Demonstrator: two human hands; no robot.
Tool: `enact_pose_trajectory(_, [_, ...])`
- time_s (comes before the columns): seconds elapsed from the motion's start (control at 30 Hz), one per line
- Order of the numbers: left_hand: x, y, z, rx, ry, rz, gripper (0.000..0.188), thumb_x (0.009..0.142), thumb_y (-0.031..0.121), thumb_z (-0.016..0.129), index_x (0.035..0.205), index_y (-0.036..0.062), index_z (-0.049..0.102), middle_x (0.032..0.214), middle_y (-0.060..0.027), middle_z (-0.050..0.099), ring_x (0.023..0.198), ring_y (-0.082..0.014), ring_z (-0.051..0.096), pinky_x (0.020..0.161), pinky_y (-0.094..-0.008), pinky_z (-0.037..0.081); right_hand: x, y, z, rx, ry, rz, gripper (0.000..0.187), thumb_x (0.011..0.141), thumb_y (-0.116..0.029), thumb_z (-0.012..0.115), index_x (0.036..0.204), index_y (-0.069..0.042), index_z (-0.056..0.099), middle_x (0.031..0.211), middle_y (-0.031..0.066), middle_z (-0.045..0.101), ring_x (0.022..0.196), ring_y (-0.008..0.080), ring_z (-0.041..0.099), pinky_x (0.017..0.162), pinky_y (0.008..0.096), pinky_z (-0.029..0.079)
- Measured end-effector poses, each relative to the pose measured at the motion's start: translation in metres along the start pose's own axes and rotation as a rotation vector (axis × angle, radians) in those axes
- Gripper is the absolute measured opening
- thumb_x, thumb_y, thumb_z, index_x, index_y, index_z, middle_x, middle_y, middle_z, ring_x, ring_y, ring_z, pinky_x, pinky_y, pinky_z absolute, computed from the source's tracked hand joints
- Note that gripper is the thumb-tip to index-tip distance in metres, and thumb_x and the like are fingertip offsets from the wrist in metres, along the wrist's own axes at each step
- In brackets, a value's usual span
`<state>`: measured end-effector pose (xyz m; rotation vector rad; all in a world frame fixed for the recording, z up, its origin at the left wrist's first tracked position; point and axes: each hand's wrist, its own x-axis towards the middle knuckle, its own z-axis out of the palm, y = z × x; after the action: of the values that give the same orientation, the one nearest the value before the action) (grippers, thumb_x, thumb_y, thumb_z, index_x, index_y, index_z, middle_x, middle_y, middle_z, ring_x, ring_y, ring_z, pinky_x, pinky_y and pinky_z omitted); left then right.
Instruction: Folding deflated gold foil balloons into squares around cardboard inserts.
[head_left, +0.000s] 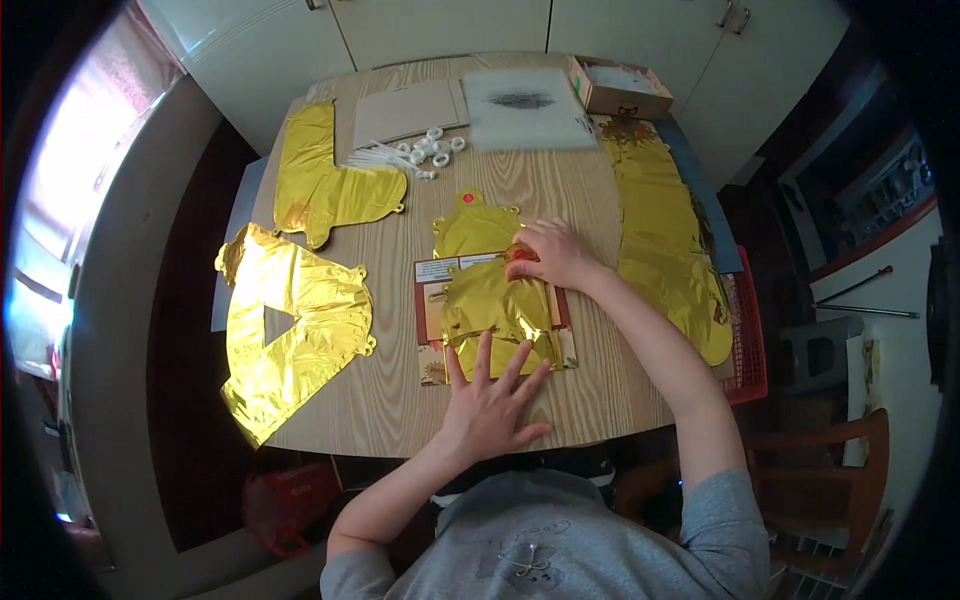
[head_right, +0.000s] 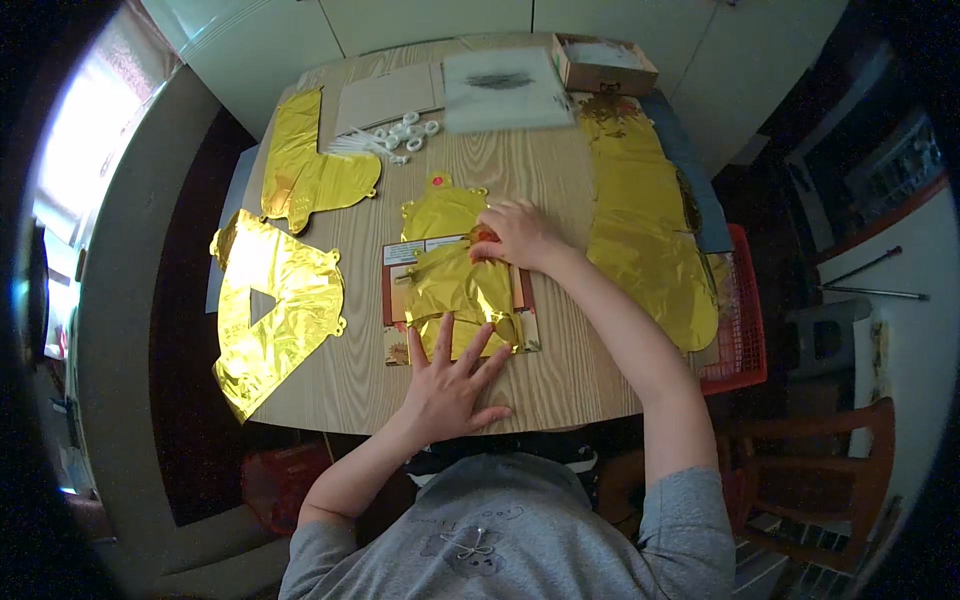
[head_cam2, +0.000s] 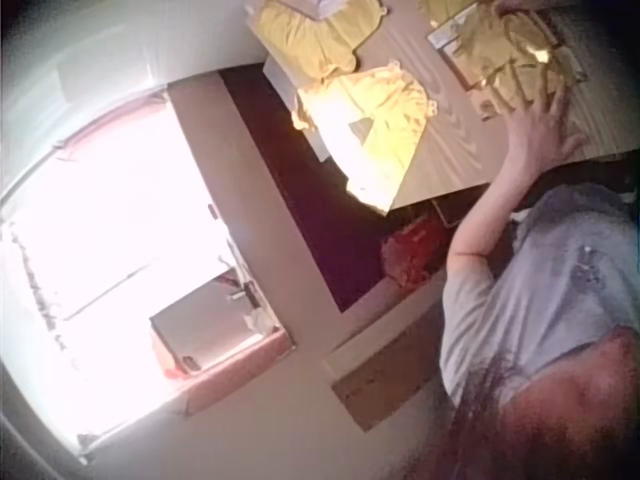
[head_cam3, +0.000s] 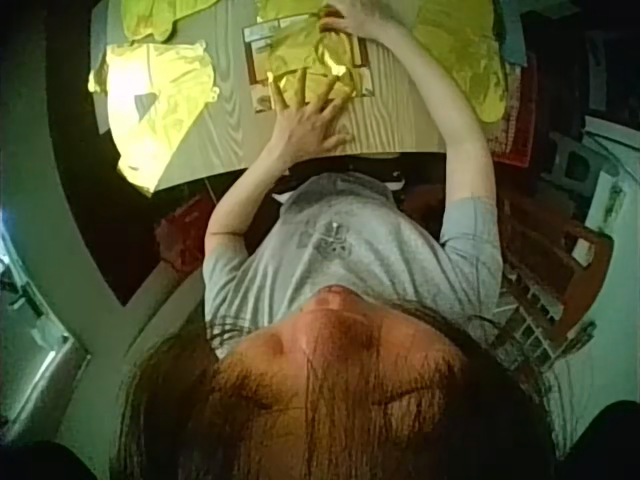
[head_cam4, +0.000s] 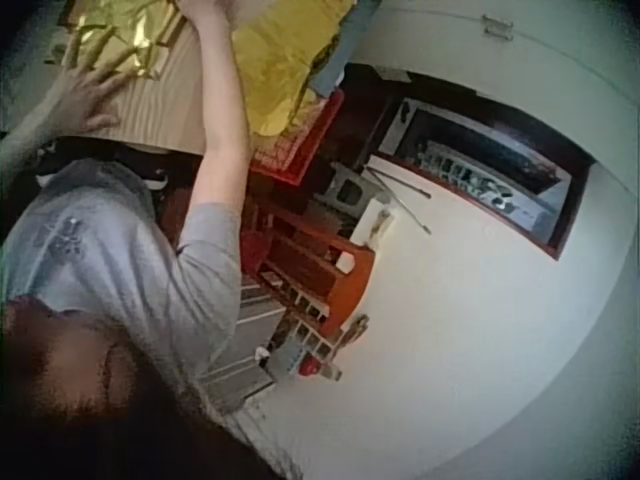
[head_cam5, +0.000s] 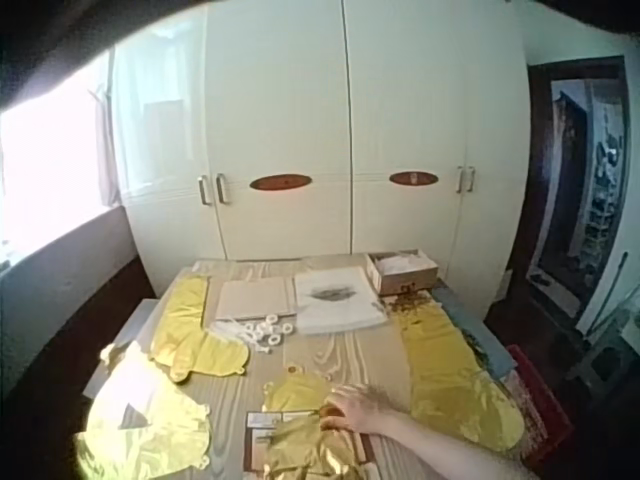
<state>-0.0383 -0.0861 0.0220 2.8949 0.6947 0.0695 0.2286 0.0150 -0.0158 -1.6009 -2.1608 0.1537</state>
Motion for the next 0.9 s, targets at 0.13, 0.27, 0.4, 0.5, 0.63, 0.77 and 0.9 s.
enact_pose_trajectory(0.13, [-0.001, 0.003, 0.001, -0.005, 0.001, -0.007, 0.081, 0.081, 0.075, 0.048, 0.147, 0.0285, 0.041, 0.157, -0.0069, 0.027, 0.142, -0.0510, 0.014, 0.100, -0.0815, 0.007, 0.001, -0.001, 0.005, 0.025, 0.016, -0.032, 0.050, 0.079, -0.054, 0.070, 0.096, -0.008, 0.059, 0.096, 0.0109, 0.063, 0.092, 0.0334, 0.060, 0.085, 0.0433, 0.045])
enact_pose_trajectory(0.27, [-0.002, 0.001, 0.002, -0.013, 0.005, -0.008, 0.082, 0.080, 0.076, 0.049, 0.147, 0.0296, 0.040, 0.157, -0.0073, 0.026, 0.142, -0.0513, 0.013, 0.099, -0.0818, 0.006, 0.005, -0.005, 0.003, 0.024, 0.113, -0.030, 0.047, 0.079, -0.052, 0.071, 0.094, -0.009, 0.059, 0.089, 0.0104, 0.064, 0.087, 0.0332, 0.061, 0.078, 0.0433, 0.048])
enact_pose_trajectory(0.4, [-0.001, 0.002, 0.002, -0.005, -0.001, -0.009, 0.082, 0.079, 0.077, 0.049, 0.147, 0.0318, 0.040, 0.157, -0.0092, 0.026, 0.142, -0.0532, 0.013, 0.098, -0.0826, 0.007, 0.012, -0.005, 0.007, 0.008, 0.103, 0.065, 0.047, 0.079, -0.052, 0.072, 0.091, -0.008, 0.057, 0.086, 0.0111, 0.064, 0.081, 0.0336, 0.064, 0.069, 0.0429, 0.051])
enact_pose_trajectory(0.5, [0.005, 0.005, 0.000, 0.005, -0.006, -0.056, 0.083, 0.078, 0.078, 0.049, 0.147, 0.0325, 0.040, 0.156, -0.0132, 0.026, 0.140, -0.0555, 0.014, 0.097, -0.0831, 0.010, 0.015, -0.006, 0.008, 0.011, 0.054, 0.134, 0.050, 0.079, -0.056, 0.069, 0.092, -0.008, 0.058, 0.088, 0.0119, 0.066, 0.083, 0.0338, 0.066, 0.070, 0.0445, 0.052])
enact_pose_trajectory(0.63, [0.017, 0.003, -0.002, -0.017, 0.017, -0.112, 0.084, 0.078, 0.078, 0.050, 0.147, 0.0318, 0.040, 0.156, -0.0160, 0.025, 0.140, -0.0564, 0.014, 0.096, -0.0836, 0.013, 0.015, -0.007, 0.007, 0.003, 0.027, 0.150, 0.051, 0.080, -0.058, 0.068, 0.092, -0.009, 0.059, 0.088, 0.0115, 0.067, 0.083, 0.0339, 0.067, 0.070, 0.0452, 0.053])
enact_pose_trajectory(0.77, [0.026, -0.004, -0.001, -0.011, 0.022, -0.189, 0.082, 0.079, 0.076, 0.049, 0.147, 0.0323, 0.039, 0.157, -0.0152, 0.024, 0.141, -0.0552, 0.014, 0.096, -0.0837, 0.013, 0.008, -0.006, 0.008, 0.027, 0.035, 0.131, 0.050, 0.081, -0.054, 0.069, 0.092, -0.007, 0.058, 0.088, 0.0115, 0.066, 0.081, 0.0334, 0.066, 0.068, 0.0438, 0.052])
enact_pose_trajectory(0.9, [0.027, -0.006, 0.009, 0.045, 0.088, -0.210, 0.085, 0.081, 0.076, 0.047, 0.147, 0.0226, 0.040, 0.156, -0.0193, 0.024, 0.140, -0.0567, 0.015, 0.094, -0.0841, 0.014, -0.003, -0.006, 0.000, 0.285, -0.002, 0.194, 0.060, 0.078, -0.049, 0.075, 0.116, -0.008, 0.054, 0.107, 0.0138, 0.061, 0.099, 0.0311, 0.062, 0.079, 0.0416, 0.050])
